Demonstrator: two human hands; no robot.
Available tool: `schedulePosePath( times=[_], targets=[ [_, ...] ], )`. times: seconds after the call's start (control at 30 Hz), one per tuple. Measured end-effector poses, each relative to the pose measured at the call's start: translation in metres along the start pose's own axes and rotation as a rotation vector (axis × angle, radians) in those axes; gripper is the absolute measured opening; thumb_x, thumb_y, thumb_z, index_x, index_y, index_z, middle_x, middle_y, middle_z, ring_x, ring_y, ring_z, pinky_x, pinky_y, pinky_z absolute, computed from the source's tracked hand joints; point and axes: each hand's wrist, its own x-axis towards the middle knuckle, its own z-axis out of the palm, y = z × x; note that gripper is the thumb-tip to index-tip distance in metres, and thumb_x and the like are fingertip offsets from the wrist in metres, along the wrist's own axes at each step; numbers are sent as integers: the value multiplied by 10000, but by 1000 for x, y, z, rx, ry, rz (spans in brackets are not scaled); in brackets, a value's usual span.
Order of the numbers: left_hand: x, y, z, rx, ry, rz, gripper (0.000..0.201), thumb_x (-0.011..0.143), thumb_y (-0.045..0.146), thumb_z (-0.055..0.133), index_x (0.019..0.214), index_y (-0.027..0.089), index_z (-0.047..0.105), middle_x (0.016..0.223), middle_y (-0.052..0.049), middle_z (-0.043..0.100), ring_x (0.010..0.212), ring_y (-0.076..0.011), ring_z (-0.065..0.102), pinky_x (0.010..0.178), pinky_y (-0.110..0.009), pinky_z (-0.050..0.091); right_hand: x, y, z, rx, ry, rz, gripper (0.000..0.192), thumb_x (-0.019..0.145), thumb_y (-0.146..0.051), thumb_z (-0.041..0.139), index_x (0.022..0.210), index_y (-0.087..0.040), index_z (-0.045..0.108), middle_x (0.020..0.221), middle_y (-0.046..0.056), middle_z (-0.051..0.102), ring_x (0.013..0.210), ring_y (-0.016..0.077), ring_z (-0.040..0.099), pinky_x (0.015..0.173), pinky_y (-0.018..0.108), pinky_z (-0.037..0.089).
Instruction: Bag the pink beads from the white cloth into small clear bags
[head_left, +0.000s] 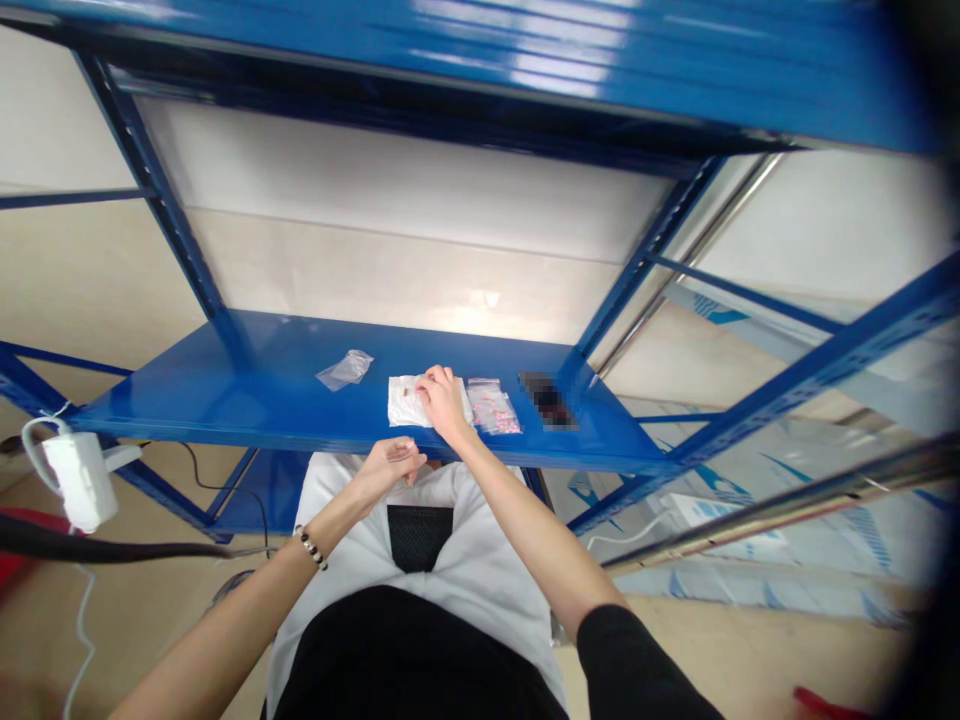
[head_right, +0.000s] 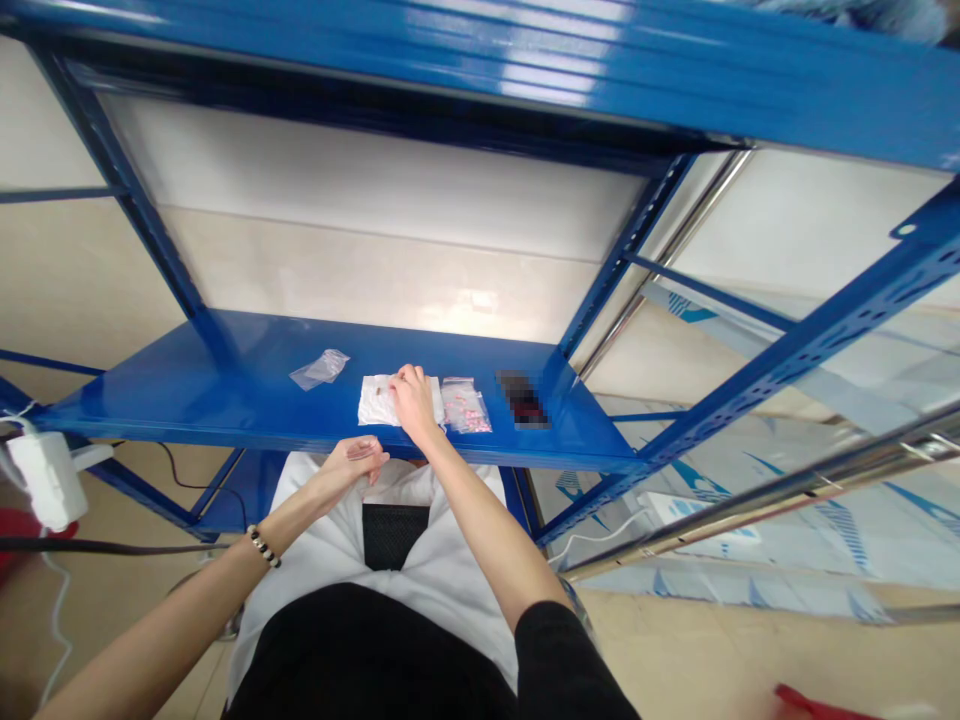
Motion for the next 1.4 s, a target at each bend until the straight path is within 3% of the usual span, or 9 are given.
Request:
schedulePosePath(
  times=[0.43,0.83,1.1,1.23,1.4],
  targets=[
    [-3,0,5,40,-18,-46,307,764,368,717,642,165,522,505,30,544,493,-92,471,577,-234,393,-1,0,1,22,-47,-72,197,904,-157,557,976,-250,715,1053,73,555,1018,241,434,865,361,364],
    [0,-6,6,58,-33,-58,295,770,358,710,647,172,517,497,37,539,482,-91,460,583,-244,391,-1,-4,1,-31,-37,-67,145,916,-180,535,990,-205,657,1075,85,552,1028,244,438,884,368,377],
    [-2,-7,7,81,-33,-52,300,768,359,710,634,166,523,507,29,543,502,-94,479,587,-238,376,0,-3,1,-26,-51,-79,145,919,-166,518,911,-197,660,1054,88,554,1021,240,442,866,365,382],
    [-2,-5,7,71,-33,-51,308,757,373,718,645,168,517,509,29,540,497,-96,476,577,-238,381,1,-5,-5,51,-5,-61,136,916,-172,529,902,-193,662,1062,84,567,1018,233,456,880,369,385],
    [2,-6,2,94,7,-20,330,757,388,715,637,175,494,490,34,530,479,-93,461,569,-237,377,-3,-28,-31,325,126,-16,141,927,-259,548,897,-208,676,1005,60,590,997,206,506,919,353,404]
  ],
)
